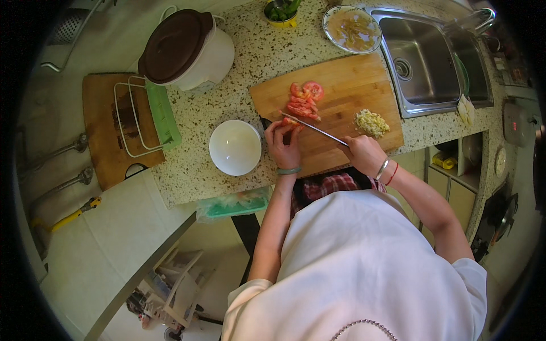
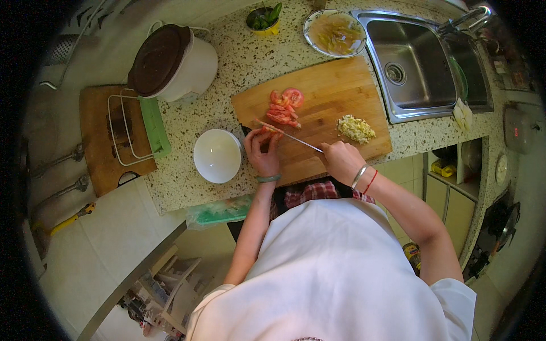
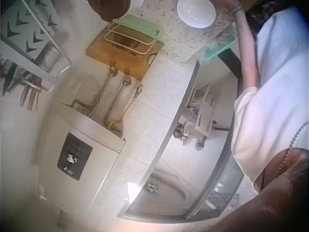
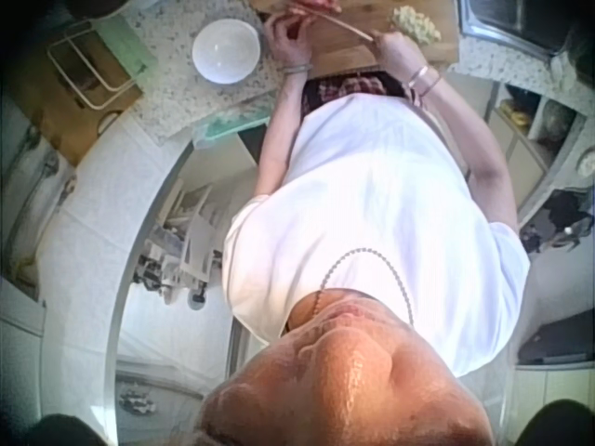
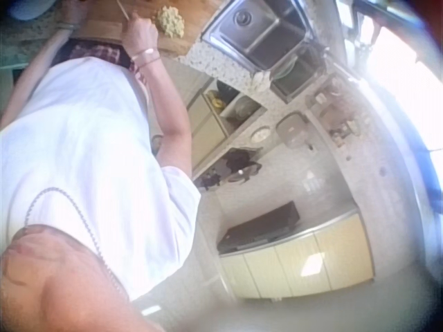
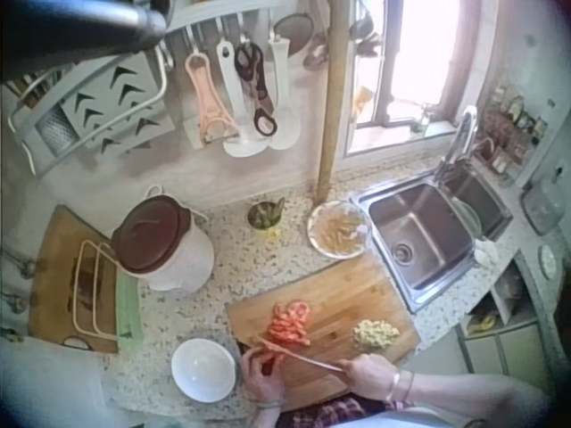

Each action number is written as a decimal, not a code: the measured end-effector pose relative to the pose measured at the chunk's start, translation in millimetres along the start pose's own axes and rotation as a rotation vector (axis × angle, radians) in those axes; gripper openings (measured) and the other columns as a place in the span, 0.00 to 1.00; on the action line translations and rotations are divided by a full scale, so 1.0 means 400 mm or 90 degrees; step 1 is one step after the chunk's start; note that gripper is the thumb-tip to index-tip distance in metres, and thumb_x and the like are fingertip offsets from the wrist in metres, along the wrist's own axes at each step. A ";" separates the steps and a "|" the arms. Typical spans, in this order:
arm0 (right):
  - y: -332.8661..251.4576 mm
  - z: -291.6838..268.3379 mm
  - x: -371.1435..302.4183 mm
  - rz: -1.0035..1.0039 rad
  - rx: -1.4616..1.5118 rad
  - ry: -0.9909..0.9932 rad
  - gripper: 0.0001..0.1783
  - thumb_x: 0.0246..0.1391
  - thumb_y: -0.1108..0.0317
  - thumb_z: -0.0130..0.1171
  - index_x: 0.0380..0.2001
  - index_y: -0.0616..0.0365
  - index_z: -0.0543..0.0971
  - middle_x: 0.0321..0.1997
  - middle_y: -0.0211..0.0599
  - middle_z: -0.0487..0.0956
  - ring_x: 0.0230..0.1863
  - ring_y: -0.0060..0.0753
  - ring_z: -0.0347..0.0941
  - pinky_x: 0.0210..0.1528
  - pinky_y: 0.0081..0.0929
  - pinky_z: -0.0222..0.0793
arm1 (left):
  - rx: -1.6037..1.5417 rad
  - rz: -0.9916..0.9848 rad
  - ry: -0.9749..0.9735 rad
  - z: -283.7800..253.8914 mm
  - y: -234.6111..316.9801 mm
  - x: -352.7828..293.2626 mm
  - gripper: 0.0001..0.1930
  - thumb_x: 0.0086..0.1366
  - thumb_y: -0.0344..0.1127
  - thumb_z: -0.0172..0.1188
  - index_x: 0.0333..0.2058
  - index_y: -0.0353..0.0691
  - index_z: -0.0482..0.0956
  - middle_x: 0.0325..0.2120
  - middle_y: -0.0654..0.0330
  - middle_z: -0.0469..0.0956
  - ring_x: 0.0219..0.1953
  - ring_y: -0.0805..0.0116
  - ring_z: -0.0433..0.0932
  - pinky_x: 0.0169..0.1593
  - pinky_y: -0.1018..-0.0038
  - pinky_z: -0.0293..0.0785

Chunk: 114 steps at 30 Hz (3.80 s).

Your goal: The person retrieves a tomato from a plastic bag, washes it under a kitchen faucet, and places it on a wooden cutting board. They then slice the tomato into wedges using a cleaver and transfer the pieces into a white bowl. Finally, the person rinses the cleaver under running water.

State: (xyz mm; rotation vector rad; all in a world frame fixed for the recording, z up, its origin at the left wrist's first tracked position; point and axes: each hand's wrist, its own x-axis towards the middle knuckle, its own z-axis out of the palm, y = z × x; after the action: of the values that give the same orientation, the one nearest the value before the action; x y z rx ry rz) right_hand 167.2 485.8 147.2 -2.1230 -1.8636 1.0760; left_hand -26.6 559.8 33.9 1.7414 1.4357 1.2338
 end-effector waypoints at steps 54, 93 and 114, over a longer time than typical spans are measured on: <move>0.016 0.047 0.066 -0.013 -0.090 -0.004 0.11 0.50 0.71 0.52 0.38 0.57 0.76 0.24 0.53 0.79 0.30 0.55 0.78 0.32 0.46 0.74 | 0.026 0.007 -0.043 -0.035 0.028 0.002 0.13 0.54 0.27 0.68 0.37 0.39 0.75 0.44 0.53 0.70 0.38 0.60 0.74 0.42 0.69 0.74; 0.000 0.022 0.010 0.011 0.026 -0.003 0.15 0.60 0.60 0.51 0.29 0.62 0.77 0.25 0.55 0.78 0.30 0.59 0.75 0.34 0.48 0.72 | -0.014 -0.027 -0.012 -0.008 0.006 -0.002 0.12 0.51 0.29 0.71 0.31 0.38 0.76 0.41 0.55 0.73 0.42 0.58 0.75 0.44 0.68 0.74; 0.025 0.071 0.071 -0.029 -0.042 -0.029 0.07 0.52 0.69 0.52 0.34 0.58 0.77 0.27 0.52 0.79 0.32 0.56 0.77 0.35 0.46 0.74 | 0.032 0.002 0.006 -0.023 0.029 0.008 0.10 0.51 0.28 0.70 0.29 0.37 0.75 0.39 0.54 0.75 0.43 0.56 0.75 0.47 0.66 0.72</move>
State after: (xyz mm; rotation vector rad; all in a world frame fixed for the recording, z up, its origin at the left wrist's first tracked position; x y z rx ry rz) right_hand 158.8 499.0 108.8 -2.0962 -1.9858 1.0761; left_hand -29.9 558.5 48.7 1.7733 1.4832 1.2188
